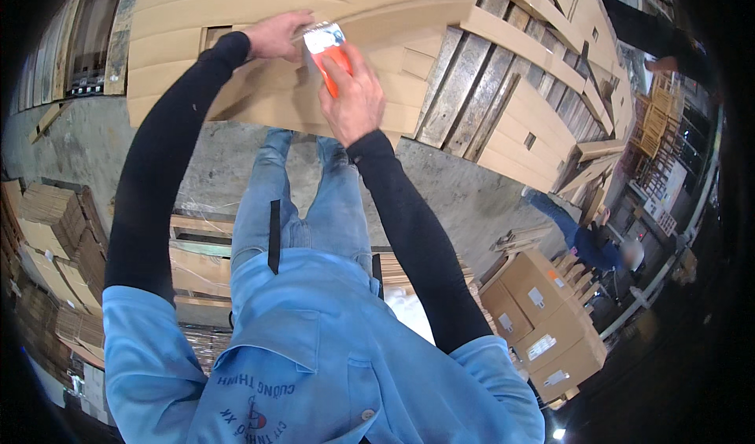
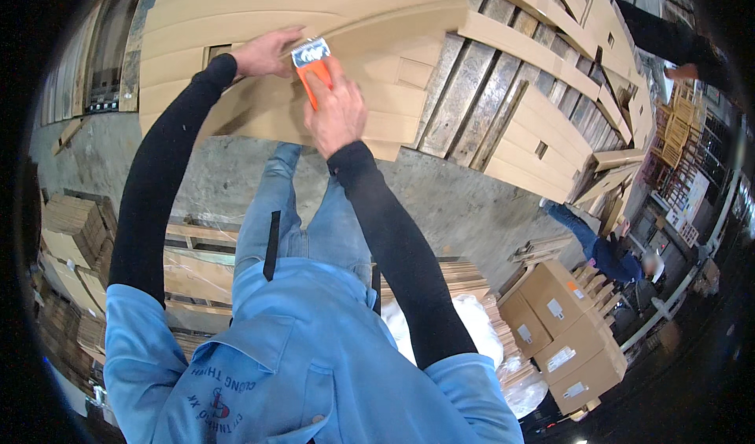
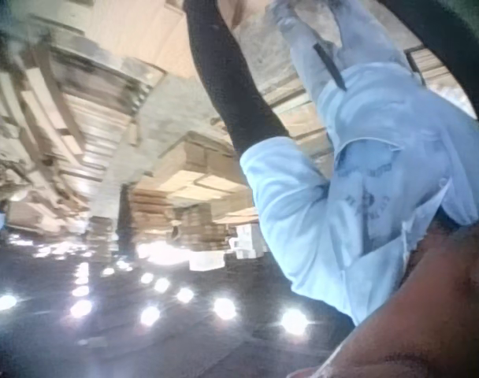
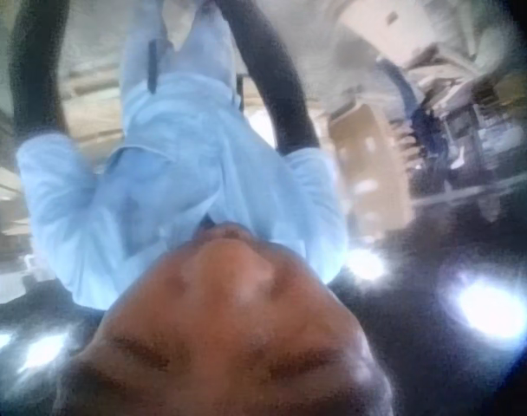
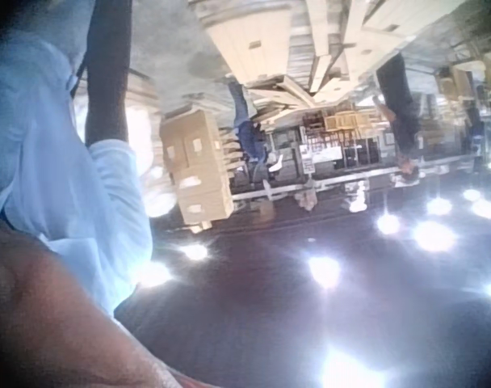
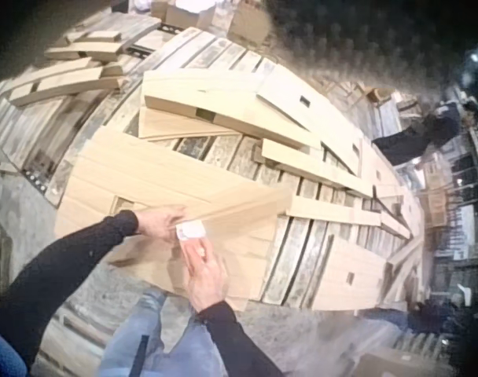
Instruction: The person repeatedly picks up flat cardboard pieces, aligns them on a wooden pallet, and secures them with a handheld tape dispenser. The person works one piece at a time, folding and taping edges, then placing the finished unit aside. Other workers are visible in the background performing similar tasks.
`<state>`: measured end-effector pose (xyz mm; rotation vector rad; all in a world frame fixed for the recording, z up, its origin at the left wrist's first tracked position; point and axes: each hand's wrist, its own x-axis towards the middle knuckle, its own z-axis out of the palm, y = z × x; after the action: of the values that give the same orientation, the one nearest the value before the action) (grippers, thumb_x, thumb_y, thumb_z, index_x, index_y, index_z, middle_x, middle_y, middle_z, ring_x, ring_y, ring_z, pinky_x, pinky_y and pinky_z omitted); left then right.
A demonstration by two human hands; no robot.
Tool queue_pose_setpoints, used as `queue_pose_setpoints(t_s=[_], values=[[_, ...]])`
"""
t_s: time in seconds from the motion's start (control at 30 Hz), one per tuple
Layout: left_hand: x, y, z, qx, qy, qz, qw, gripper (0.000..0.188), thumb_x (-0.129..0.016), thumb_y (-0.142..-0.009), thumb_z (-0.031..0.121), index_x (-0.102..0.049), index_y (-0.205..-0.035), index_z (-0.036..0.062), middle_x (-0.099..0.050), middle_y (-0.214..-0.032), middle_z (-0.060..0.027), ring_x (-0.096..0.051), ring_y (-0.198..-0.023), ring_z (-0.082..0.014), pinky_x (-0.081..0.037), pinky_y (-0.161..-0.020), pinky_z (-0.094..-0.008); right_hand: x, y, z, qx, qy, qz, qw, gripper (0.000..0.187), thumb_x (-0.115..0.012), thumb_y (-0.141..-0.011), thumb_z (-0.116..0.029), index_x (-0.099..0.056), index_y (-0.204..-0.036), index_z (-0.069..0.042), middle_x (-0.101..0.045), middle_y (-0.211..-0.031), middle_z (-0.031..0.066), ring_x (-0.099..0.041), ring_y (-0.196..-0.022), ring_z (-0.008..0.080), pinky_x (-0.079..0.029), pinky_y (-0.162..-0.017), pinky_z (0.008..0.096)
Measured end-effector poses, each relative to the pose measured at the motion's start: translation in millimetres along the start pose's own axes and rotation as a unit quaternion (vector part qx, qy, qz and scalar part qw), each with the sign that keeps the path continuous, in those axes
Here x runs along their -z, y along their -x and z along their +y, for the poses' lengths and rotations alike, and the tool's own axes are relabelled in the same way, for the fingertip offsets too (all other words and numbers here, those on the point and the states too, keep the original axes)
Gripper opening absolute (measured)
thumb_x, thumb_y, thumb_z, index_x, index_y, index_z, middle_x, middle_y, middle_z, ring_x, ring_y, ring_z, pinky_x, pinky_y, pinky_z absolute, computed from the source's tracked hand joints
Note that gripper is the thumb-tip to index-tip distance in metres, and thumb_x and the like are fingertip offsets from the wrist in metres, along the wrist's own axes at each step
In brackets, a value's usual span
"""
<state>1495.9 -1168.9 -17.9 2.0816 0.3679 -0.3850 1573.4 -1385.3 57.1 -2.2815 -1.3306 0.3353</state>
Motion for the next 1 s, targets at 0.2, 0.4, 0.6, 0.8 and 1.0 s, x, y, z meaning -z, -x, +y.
queue_pose_setpoints(t_s=[0.2, 0.4, 0.6, 0.8, 1.0], values=[[-49, 21, -30, 0.019, -0.08, 0.218, 0.972, 0.08, -0.082, -0.074, 0.031, -0.047, -0.139, 0.0004, -0.044, -0.152, -0.015, -0.048, -0.135, -0.0339, -0.039, -0.112, -0.0416, -8, -50, -12, -0.03, 0.046, -0.082, 0.995, 0.041, -0.073, -0.073, -0.015, -0.073, -0.114, -0.018, -0.058, -0.134, 0.0074, -0.066, -0.094, 0.0349, -0.056, -0.084, 0.0451], [-71, 35, 1, 0.062, -0.271, 0.279, 0.919, 0.069, -0.081, -0.075, 0.037, -0.052, -0.129, 0.0063, -0.046, -0.148, -0.0062, -0.052, -0.128, -0.0273, -0.045, -0.099, -0.0452, -4, -48, -10, -0.019, 0.044, -0.109, 0.993, 0.043, -0.072, -0.074, -0.015, -0.072, -0.117, -0.018, -0.057, -0.134, 0.0089, -0.065, -0.098, 0.0365, -0.056, -0.085, 0.0463], [-70, 38, 1, 0.065, -0.27, 0.273, 0.921, 0.056, -0.08, -0.074, 0.037, -0.059, -0.118, 0.0099, -0.046, -0.147, -0.0048, -0.052, -0.125, -0.027, -0.045, -0.094, -0.0453, 5, 19, 14, -0.021, 0.04, -0.117, 0.992, 0.046, -0.072, -0.074, -0.013, -0.071, -0.12, -0.016, -0.054, -0.14, 0.009, -0.065, -0.095, 0.036, -0.056, -0.086, 0.046], [-71, 42, 5, 0.065, -0.269, 0.274, 0.921, 0.053, -0.081, -0.072, 0.035, -0.061, -0.115, 0.0108, -0.047, -0.145, -0.0054, -0.05, -0.126, -0.027, -0.046, -0.096, -0.0457, 10, 34, 12, -0.036, 0.062, -0.132, 0.989, 0.048, -0.073, -0.074, -0.011, -0.071, -0.121, -0.016, -0.052, -0.142, 0.011, -0.065, -0.091, 0.0351, -0.056, -0.083, 0.045], [-65, 39, 6, 0.064, -0.267, 0.27, 0.923, 0.054, -0.077, -0.074, 0.039, -0.062, -0.116, 0.0094, -0.047, -0.144, -0.0065, -0.05, -0.127, -0.0275, -0.045, -0.099, -0.0473, 10, 37, 7, -0.029, 0.043, -0.109, 0.993, 0.048, -0.072, -0.074, -0.011, -0.07, -0.122, -0.016, -0.051, -0.143, 0.0122, -0.066, -0.092, 0.0359, -0.057, -0.083, 0.0457]])
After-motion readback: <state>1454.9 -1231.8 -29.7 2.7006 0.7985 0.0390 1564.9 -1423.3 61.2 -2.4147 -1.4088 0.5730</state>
